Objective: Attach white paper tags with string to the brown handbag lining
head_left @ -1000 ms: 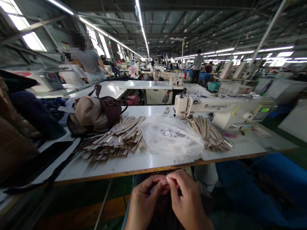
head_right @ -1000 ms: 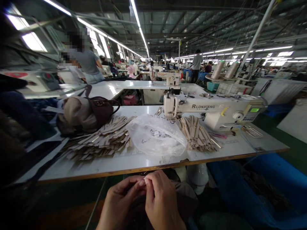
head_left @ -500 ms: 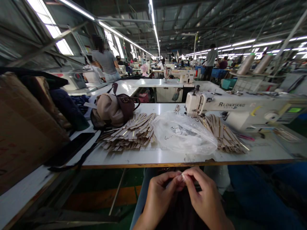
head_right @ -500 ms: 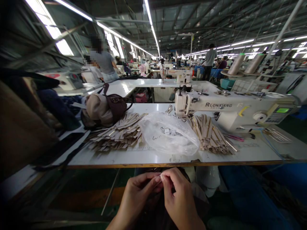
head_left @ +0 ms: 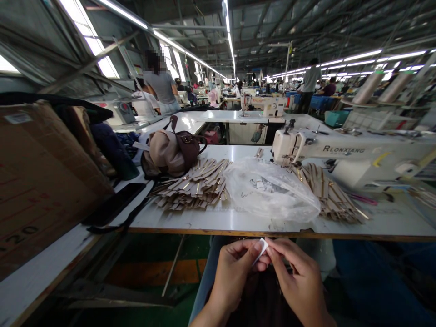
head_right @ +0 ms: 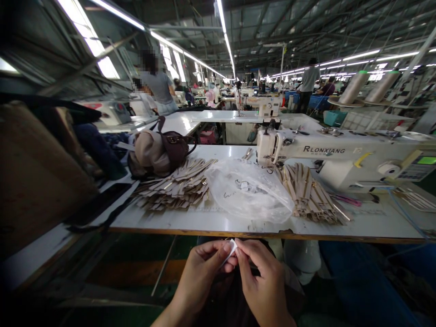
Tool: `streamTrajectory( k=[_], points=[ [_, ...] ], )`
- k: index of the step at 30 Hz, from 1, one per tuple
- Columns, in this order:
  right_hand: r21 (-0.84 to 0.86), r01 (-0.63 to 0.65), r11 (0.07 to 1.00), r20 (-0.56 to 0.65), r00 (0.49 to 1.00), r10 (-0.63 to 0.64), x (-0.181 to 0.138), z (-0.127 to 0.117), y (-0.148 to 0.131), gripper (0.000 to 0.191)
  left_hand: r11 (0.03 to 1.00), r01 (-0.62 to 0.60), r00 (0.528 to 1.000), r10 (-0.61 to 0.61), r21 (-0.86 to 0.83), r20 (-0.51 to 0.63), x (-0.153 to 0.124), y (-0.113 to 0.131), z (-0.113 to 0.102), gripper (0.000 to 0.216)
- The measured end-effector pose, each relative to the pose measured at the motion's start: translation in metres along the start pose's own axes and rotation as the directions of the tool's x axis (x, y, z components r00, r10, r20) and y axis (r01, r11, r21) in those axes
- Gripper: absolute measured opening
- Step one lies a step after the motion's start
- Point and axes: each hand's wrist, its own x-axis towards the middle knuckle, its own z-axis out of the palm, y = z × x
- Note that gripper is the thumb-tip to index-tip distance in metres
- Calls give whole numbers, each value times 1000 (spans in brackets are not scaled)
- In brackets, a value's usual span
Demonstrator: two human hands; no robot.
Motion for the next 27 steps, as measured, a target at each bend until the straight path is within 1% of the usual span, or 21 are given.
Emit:
streamTrajectory(
  k=[2, 5, 7, 9, 11, 12, 14, 16, 17, 19, 24, 27],
  points=[
    [31, -58, 998, 5, 998, 58, -2, 1, 2, 21, 999, -22, 1000, 22, 23, -3, 0, -1, 0, 26],
    [93, -193, 977, 23, 981, 191, -4, 1, 5, 26, 990, -86, 996, 88, 115, -12, 0, -3, 1, 24],
    [101, -217, 971, 40, 976, 214, -4, 0, 5, 21, 974, -128, 992, 130, 186, 5, -1, -3, 3, 23],
    [81, -214, 974, 48, 976, 210, -3, -1, 4, 13, 966, -141, 990, 133, 215, 52, -2, -2, 4, 24],
    [60, -245, 968, 36, 969, 243, -1, -4, 4, 14, 973, -117, 988, 94, 200, 121, -2, 0, 4, 26],
    [64, -269, 961, 33, 963, 268, 0, -5, 4, 15, 980, -86, 985, 57, 180, 160, -1, 2, 3, 29],
    [116, -319, 941, 46, 948, 316, 1, -8, 4, 18, 992, 7, 973, -35, 122, 228, 1, 5, 1, 39],
    [183, -344, 921, 69, 939, 337, 2, -11, 5, 19, 993, 99, 958, -113, 65, 264, 4, 9, 0, 50],
    [199, -349, 916, 74, 937, 342, 2, -12, 5, 19, 991, 125, 953, -133, 49, 272, 5, 10, -1, 54],
    [189, -349, 918, 67, 937, 343, 2, -14, 6, 19, 989, 137, 948, -147, 55, 283, 8, 13, 0, 55],
    [101, -317, 943, 40, 948, 315, 3, -14, 9, 18, 988, 75, 948, -112, 134, 299, 13, 11, 1, 35],
    [44, -266, 963, 10, 964, 266, 4, -11, 3, 17, 984, 9, 962, -58, 180, 266, 13, 5, 2, 28]
  ],
)
